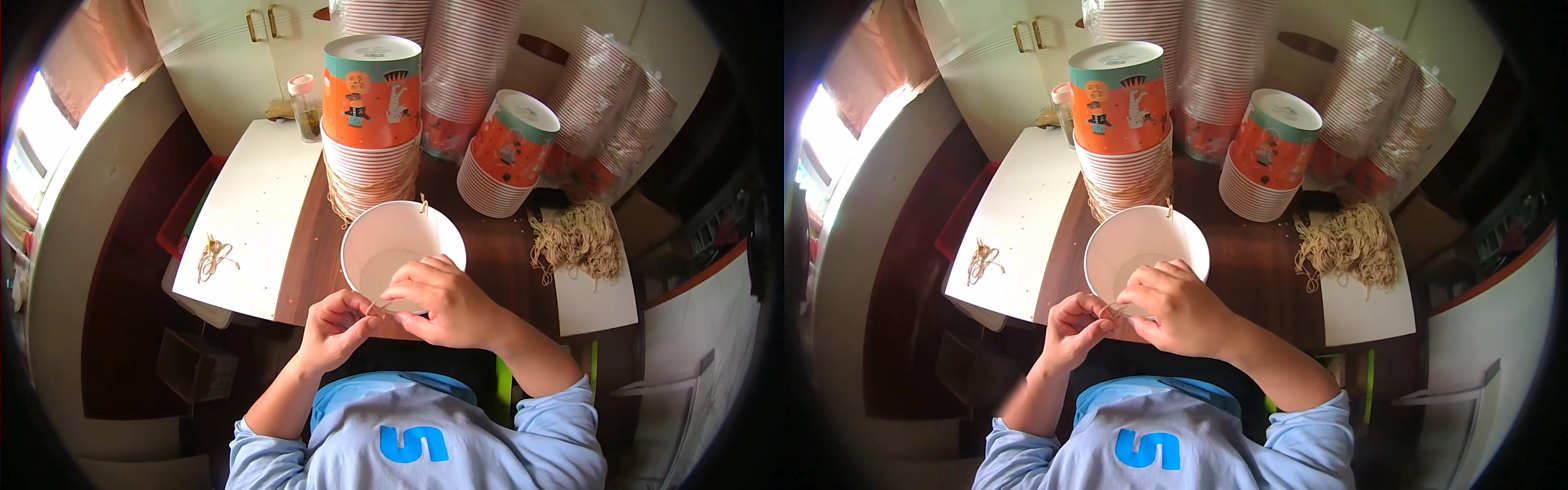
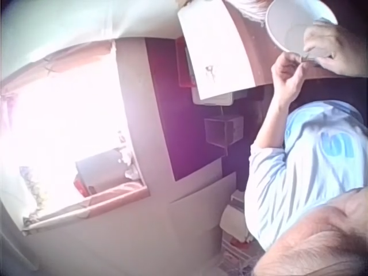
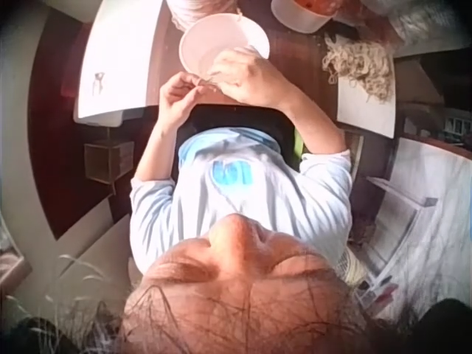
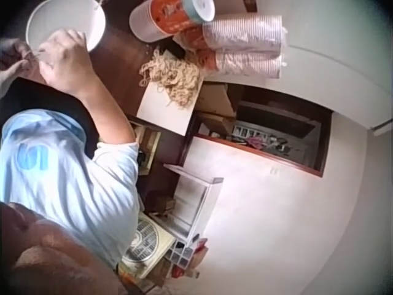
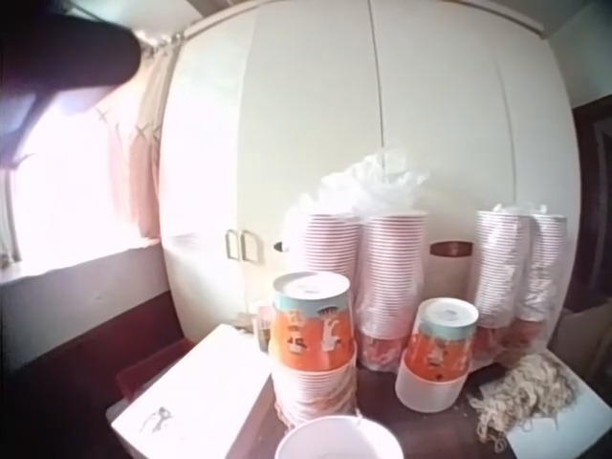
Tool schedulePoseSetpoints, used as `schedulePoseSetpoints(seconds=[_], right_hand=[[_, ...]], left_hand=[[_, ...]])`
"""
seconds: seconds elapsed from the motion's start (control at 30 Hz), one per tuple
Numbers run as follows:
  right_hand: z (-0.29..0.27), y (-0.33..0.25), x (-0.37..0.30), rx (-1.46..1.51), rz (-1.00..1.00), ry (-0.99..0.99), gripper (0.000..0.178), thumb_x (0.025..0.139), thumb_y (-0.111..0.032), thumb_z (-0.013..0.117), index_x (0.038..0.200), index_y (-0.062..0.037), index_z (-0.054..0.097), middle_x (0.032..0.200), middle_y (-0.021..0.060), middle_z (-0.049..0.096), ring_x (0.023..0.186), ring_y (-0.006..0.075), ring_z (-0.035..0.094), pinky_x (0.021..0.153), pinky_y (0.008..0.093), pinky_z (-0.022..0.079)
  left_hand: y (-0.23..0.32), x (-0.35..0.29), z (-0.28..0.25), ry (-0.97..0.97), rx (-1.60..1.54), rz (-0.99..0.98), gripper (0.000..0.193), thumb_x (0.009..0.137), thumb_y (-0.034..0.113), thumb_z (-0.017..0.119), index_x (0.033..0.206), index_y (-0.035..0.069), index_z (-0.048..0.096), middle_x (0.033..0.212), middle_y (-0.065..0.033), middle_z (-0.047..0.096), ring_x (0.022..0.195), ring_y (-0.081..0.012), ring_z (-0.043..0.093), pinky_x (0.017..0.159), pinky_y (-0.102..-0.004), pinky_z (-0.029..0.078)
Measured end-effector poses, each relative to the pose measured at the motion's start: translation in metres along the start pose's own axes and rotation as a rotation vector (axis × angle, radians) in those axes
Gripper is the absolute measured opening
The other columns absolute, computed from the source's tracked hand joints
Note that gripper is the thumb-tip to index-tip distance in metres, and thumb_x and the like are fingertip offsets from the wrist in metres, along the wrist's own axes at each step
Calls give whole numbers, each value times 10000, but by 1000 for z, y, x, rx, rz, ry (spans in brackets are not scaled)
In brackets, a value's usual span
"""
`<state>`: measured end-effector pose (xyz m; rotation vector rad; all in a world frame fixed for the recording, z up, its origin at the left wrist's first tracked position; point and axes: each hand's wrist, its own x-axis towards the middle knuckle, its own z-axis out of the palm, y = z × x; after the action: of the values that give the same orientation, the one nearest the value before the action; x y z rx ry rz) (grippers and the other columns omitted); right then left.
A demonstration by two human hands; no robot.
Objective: The person is attaching thin string handles to the pre-punched holes on decorative paper buckets at a workstation.
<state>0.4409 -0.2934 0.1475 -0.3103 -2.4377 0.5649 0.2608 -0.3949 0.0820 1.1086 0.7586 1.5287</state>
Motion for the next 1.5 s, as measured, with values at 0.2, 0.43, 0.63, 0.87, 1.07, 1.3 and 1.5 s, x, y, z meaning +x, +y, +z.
schedulePoseSetpoints(seconds=[0.2,0.43,0.63,0.87,1.07,1.3,1.5], right_hand=[[7,-9,1,-153,-48,60,183,684,-51,711,812,-99,589,798,31,562,734,221,555,695,350,405],[16,-30,-19,-310,-21,86,195,702,-62,716,867,-79,615,787,26,554,684,204,545,655,343,405],[17,-35,-28,-375,26,163,265,711,-117,717,949,-64,611,853,28,539,705,195,513,678,339,394],[23,-26,-27,-366,-33,202,293,715,-119,711,981,-62,603,920,34,542,715,193,505,683,336,393],[32,-23,-30,-478,-98,235,277,683,-80,748,917,-78,600,893,20,555,689,187,491,650,338,373],[42,-39,-36,-615,9,183,134,779,-105,664,875,-54,586,815,34,514,657,179,490,599,335,349],[49,-44,-40,-664,93,148,120,786,-103,655,852,-63,563,776,32,486,637,167,497,592,326,349]], left_hand=[[2,-3,2,44,115,91,99,851,-53,612,941,-25,583,941,-74,653,804,-78,600,684,-193,485],[8,-14,11,188,530,174,145,772,-111,622,892,-30,612,941,-94,661,824,-107,624,695,-210,511],[2,-15,2,138,601,249,149,758,-120,625,869,-22,616,931,-101,662,806,-135,647,717,-229,542],[12,-13,16,191,449,107,129,765,-139,611,853,-45,615,867,-109,648,814,-148,636,723,-229,514],[11,-16,17,231,422,77,137,749,-118,641,846,-23,622,881,-102,664,802,-146,637,714,-241,507],[10,-10,16,211,1243,651,255,646,-71,693,841,75,616,839,-25,677,752,-209,626,680,-315,434],[-7,-24,12,290,820,272,234,680,-80,687,862,49,619,825,-45,668,762,-158,634,699,-279,478]])
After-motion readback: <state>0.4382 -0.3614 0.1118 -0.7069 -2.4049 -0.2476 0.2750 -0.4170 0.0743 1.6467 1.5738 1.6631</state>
